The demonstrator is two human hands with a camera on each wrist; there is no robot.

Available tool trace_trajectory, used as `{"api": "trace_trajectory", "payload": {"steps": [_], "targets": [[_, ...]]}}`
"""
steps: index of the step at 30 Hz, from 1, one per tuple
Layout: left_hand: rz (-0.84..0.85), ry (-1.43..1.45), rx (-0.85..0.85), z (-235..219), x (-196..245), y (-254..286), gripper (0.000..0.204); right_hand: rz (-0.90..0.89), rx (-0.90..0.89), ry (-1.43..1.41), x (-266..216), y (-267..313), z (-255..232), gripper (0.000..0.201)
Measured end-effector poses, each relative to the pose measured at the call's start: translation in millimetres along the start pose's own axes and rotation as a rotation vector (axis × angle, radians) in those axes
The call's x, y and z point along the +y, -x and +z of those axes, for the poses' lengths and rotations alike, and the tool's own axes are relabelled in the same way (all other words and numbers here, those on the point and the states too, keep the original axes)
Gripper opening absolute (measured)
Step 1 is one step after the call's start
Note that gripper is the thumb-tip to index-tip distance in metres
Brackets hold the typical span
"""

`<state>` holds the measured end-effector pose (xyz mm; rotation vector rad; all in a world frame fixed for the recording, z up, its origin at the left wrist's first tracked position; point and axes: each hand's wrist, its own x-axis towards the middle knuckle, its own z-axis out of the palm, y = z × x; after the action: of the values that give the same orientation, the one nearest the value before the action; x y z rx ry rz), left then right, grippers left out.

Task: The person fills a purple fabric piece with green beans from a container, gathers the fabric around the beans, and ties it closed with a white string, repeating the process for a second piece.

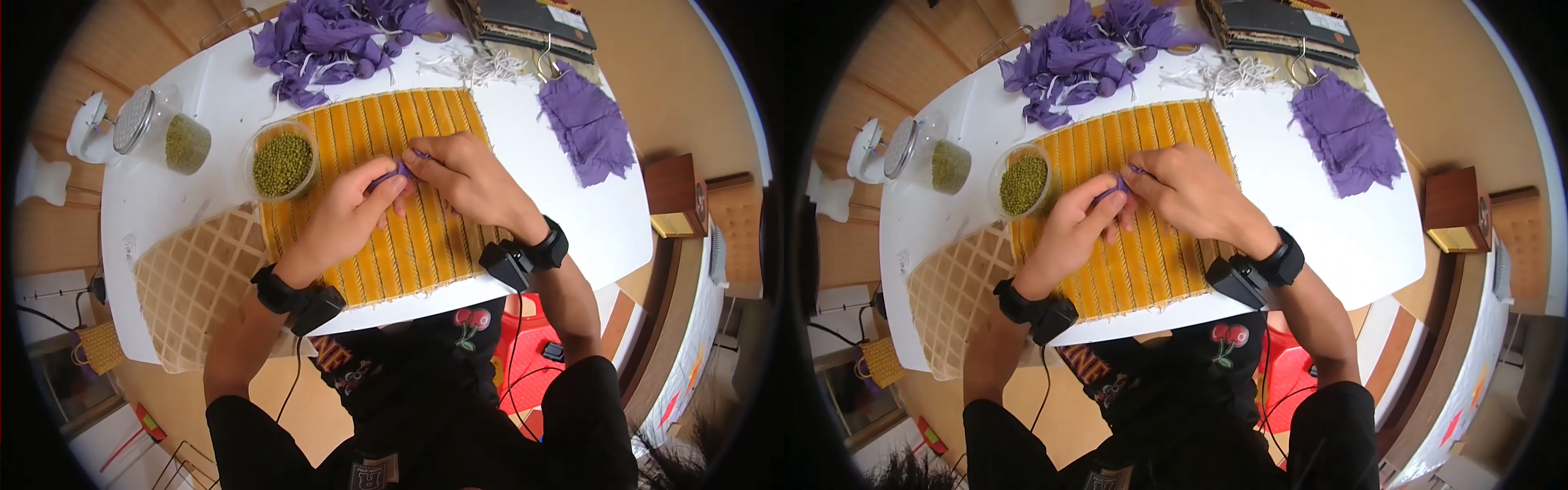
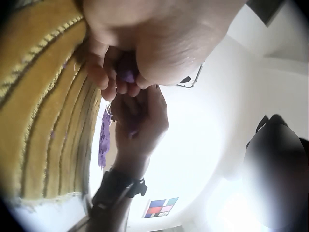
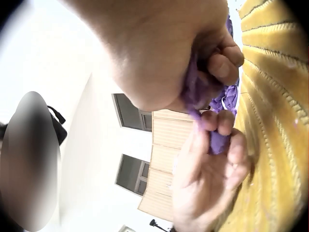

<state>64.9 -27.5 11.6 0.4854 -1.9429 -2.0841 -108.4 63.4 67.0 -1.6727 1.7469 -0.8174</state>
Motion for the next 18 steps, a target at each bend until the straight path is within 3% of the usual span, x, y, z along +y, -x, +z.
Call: {"api": "trace_trajectory", "payload": {"steps": [2, 6, 8, 9, 11, 12, 14, 15, 16, 18], "targets": [[0.127, -0.027, 0.109, 5, 0, 1, 0.018, 0.32, -0.111, -0.289, -8, 0, -5, 0.029], [0.237, -0.232, 0.206, 10, 7, 3, 0.016, 0.304, -0.12, -0.502, 8, -5, -2, 0.031], [0.279, -0.324, 0.216, 10, 9, 3, 0.015, 0.462, -0.076, -0.585, 0, -5, -3, 0.031], [0.288, -0.317, 0.225, 9, 10, 3, 0.015, 0.46, -0.08, -0.571, 0, -6, -7, 0.031], [0.287, -0.343, 0.253, 7, 9, 5, 0.015, 0.531, -0.281, -0.595, -2, -9, -14, 0.03], [0.292, -0.335, 0.272, 4, 9, 5, 0.015, 0.529, -0.295, -0.579, -9, -8, -16, 0.03], [0.012, -0.108, 0.106, -6, 9, 4, 0.018, 0.212, 0.042, 0.058, -30, -1, -18, 0.033], [0.021, -0.096, 0.124, -9, 9, 2, 0.018, -0.108, 0.267, 0.364, -25, 1, -18, 0.042], [-0.007, 0.025, 0.078, -12, 7, -1, 0.019, -0.375, 0.363, 0.571, -24, -2, -25, 0.05], [-0.016, 0.144, 0.034, -15, 4, -2, 0.02, -0.579, 0.249, 0.719, -34, 0, -32, 0.051]]}}
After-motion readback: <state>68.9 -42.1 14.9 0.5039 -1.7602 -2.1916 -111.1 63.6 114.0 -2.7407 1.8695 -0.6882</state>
